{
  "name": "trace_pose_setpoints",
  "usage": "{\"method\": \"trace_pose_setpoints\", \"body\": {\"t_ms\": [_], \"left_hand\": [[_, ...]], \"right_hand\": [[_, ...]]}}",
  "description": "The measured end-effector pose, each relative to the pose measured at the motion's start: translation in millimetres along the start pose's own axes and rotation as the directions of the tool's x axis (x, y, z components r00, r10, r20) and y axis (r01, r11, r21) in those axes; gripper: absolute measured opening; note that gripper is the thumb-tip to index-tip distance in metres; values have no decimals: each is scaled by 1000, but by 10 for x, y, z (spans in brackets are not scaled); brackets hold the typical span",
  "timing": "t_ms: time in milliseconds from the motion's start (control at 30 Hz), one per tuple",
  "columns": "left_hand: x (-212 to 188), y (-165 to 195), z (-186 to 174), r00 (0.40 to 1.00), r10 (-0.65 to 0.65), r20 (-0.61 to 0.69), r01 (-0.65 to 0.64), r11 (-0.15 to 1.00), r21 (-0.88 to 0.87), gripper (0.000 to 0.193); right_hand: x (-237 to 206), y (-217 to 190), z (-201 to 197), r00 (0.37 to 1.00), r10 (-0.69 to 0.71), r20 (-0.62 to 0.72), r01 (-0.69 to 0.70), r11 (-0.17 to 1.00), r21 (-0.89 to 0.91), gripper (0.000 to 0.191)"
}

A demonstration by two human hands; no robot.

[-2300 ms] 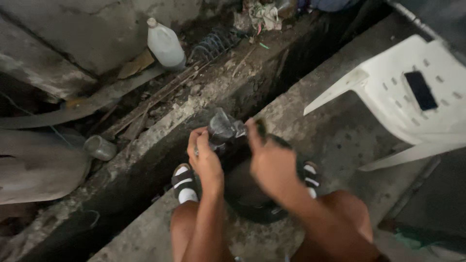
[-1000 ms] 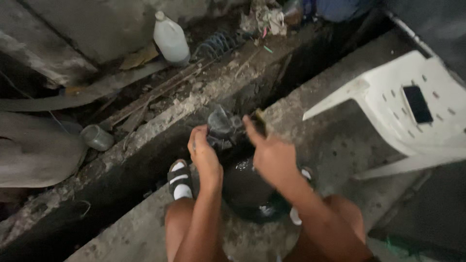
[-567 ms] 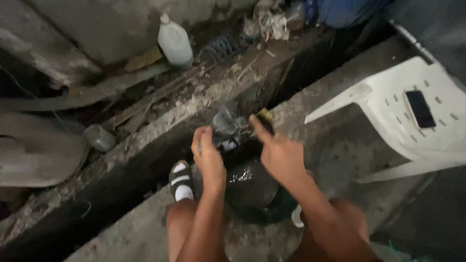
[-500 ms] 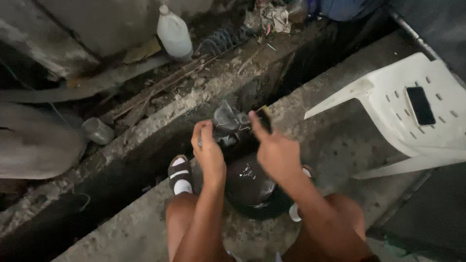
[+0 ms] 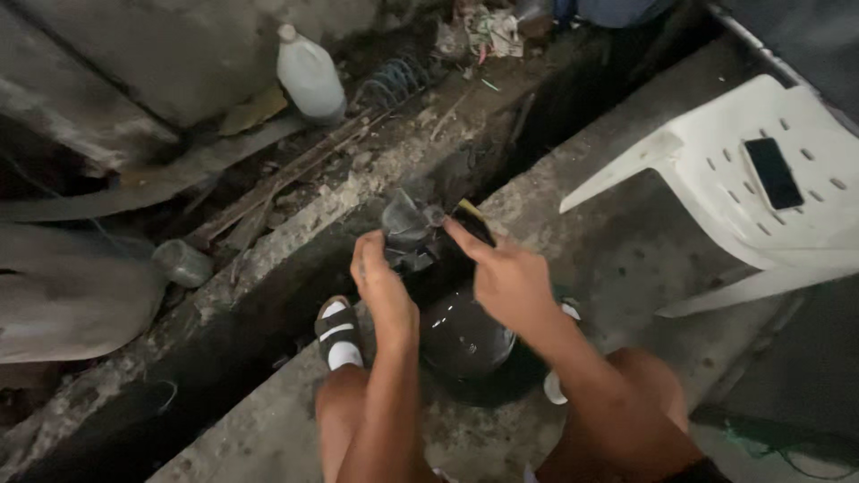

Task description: The person sits on the ground and scrubs a metal mechanical component by hand over a green bucket of water, repeatedly turning the part and working different surfaces with a small brush, then rinses and rubs the part by hand.

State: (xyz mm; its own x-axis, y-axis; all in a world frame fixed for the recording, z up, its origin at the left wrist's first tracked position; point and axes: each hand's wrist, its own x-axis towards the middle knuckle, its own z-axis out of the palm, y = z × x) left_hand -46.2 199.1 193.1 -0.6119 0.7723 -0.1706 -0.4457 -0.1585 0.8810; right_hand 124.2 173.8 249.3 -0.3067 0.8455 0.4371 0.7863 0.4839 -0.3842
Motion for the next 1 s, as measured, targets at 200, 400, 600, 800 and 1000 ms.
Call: {"method": "trace_pose_setpoints", "body": {"t_ms": [200,400,600,800,1000], "left_hand": [[4,-50,16,998,54,44,-55,998,20,22],[-37,45,38,990,43,137,-25,991,-130,24],[-126,196,93,998,64,5,-64,986,153,24],[-137,201,46,988,103,112,-132,946,295,28],[-142,200,64,997,56,56,-63,987,145,23]], "right_hand": [[70,64,-28,994,-69,-87,51,980,-191,70],[70,-136,-106,999,1,45,8,979,-206,67],[30,-136,35,1000,16,12,-12,962,-273,69],[33,-195,-43,997,68,-22,-70,993,-97,66],[24,-206,-34,984,146,98,-127,976,-177,72]]}}
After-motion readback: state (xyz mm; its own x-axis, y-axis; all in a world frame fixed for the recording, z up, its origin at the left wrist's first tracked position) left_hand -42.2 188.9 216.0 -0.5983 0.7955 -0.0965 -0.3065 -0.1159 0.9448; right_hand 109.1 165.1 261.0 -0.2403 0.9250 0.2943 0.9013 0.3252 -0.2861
